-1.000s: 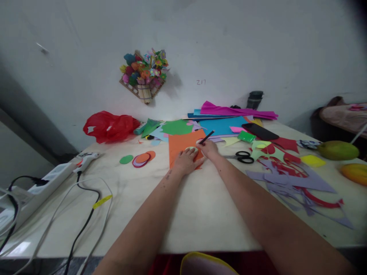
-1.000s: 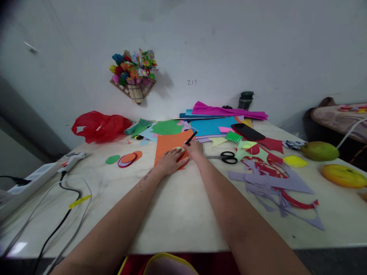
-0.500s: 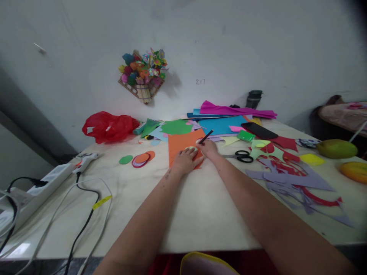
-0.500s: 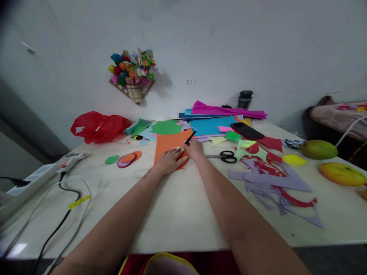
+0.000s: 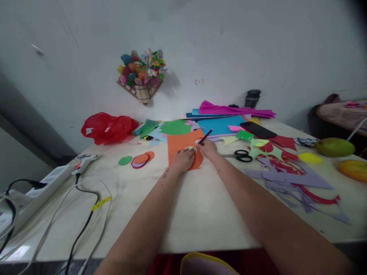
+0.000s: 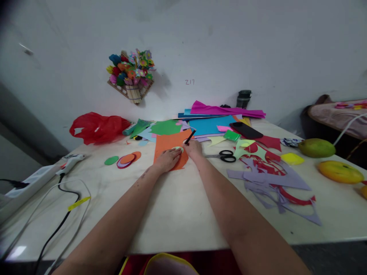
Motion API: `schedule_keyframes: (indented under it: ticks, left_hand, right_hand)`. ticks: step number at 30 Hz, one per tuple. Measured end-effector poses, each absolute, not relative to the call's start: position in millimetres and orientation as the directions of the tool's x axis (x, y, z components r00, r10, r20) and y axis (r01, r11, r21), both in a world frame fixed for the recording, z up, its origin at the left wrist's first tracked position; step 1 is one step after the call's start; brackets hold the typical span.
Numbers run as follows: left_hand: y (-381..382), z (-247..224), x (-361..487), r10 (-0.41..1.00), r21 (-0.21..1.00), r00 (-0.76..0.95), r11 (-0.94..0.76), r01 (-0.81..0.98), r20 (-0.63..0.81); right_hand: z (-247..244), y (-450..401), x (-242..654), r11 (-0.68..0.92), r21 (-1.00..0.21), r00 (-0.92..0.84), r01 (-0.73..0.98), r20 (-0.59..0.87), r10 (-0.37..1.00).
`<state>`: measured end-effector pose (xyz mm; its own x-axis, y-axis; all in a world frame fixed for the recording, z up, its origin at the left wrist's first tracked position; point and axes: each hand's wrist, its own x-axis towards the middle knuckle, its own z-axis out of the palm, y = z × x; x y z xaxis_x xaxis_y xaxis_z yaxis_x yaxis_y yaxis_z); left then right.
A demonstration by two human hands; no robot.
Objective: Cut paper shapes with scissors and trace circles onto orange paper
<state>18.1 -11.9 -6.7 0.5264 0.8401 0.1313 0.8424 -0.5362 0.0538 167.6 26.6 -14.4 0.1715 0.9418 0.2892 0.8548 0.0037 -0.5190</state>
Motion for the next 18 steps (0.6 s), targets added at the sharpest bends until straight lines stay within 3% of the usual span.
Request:
schedule_keyframes:
  ticks: [18]
  left_hand:
    - [-7.0,-13.8,16.8,0.828,0.072,0.538,-0.553,0.83,0.156]
  right_hand:
    - [-12.2,22.9,166.2,-0.038,-0.56,0.218,0.828,0.258,0.941]
